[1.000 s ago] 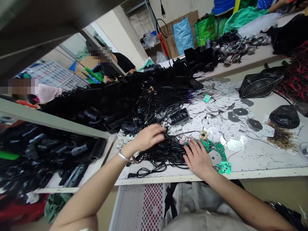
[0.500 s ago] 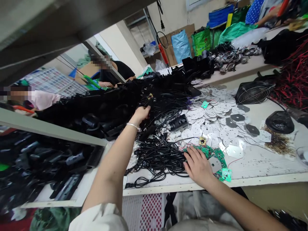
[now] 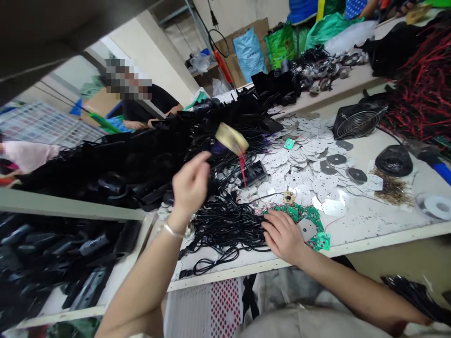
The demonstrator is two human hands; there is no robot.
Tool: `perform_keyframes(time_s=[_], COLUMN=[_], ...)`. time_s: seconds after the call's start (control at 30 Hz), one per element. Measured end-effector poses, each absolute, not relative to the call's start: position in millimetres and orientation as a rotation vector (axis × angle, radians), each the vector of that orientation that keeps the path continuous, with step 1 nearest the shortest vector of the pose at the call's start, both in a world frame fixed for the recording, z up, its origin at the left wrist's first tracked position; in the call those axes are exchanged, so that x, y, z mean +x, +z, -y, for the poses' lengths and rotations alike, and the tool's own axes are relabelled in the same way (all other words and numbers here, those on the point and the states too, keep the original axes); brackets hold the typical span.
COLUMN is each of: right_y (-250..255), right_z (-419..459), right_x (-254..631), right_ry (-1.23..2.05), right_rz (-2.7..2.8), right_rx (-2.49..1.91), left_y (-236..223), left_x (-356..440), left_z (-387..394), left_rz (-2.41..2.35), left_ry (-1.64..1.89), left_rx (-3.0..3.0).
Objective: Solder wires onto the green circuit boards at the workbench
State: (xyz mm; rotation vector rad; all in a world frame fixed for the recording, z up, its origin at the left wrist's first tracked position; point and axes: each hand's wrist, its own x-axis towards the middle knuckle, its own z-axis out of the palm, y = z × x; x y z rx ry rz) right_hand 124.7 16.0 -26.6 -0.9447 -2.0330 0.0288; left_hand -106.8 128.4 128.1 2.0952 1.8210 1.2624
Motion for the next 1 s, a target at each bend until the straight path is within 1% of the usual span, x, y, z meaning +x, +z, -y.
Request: perform_keyframes(time_s=[0.07,0.1,0.13,0.17,0.23,0.3,0.37,0.43,0.5,0.6,0.73,0.87,1.0], right_y=[-24.5,-23.7,-23.1,-22.8,-23.0,-24.5,-27.3,-30.8,-33.6,-34.1,-30.0,-28.8,-31.3], right_z=[-10.7,-8.5,-7.0,-6.6,-8.9,-14.1,-19.1,-21.8,-22.4,-22.0,-22.3,-22.6,-22.6], right_x=[128.8,130.6,131.9,132.6,132.0,128.8,124.6,121.2,119.5,119.6,120.6,119.8,118.1], right_ry=[-0.040,-0.088,-0.134,-0.162,-0.159,-0.129,-0.101,-0.078,-0.071,-0.097,-0.100,-0.050,-0.023], right_rz=[1.950,1.910,1.878,1.863,1.902,2.009,2.114,2.166,2.166,2.142,2.141,2.151,2.140], right_rx=[-0.790,-0.748,-0.740,-0.770,-0.922,-1.102,-1.207,-1.218,-1.214,-1.213,-1.218,-1.221,-1.229], left_y=[98.3,83.4,70.4,60.5,53.0,61.7,79.5,96.1,103.5,95.4,72.2,69.0,91.5], left_x=[-82.1,-72.7,-65.8,-61.3,-59.3,-63.0,-66.3,-63.7,-53.1,-26.8,3.9,4.6,-24.0], left_z=[-88.6,-72.4,-59.7,-51.0,-45.7,-55.2,-76.8,-108.3,-146.4,-204.3,-255.4,-270.2,-270.9], left_rz=[-1.578,-1.490,-1.472,-1.469,-1.465,-1.370,-1.336,-1.467,-1.658,-1.913,-2.040,-2.049,-2.108], left_ry=[0.658,0.371,0.161,0.009,-0.138,-0.140,-0.018,0.169,0.254,0.162,0.101,0.041,0.103], left_rx=[2.471,2.561,2.610,2.634,2.664,2.680,2.665,2.622,2.574,2.487,2.449,2.473,2.530])
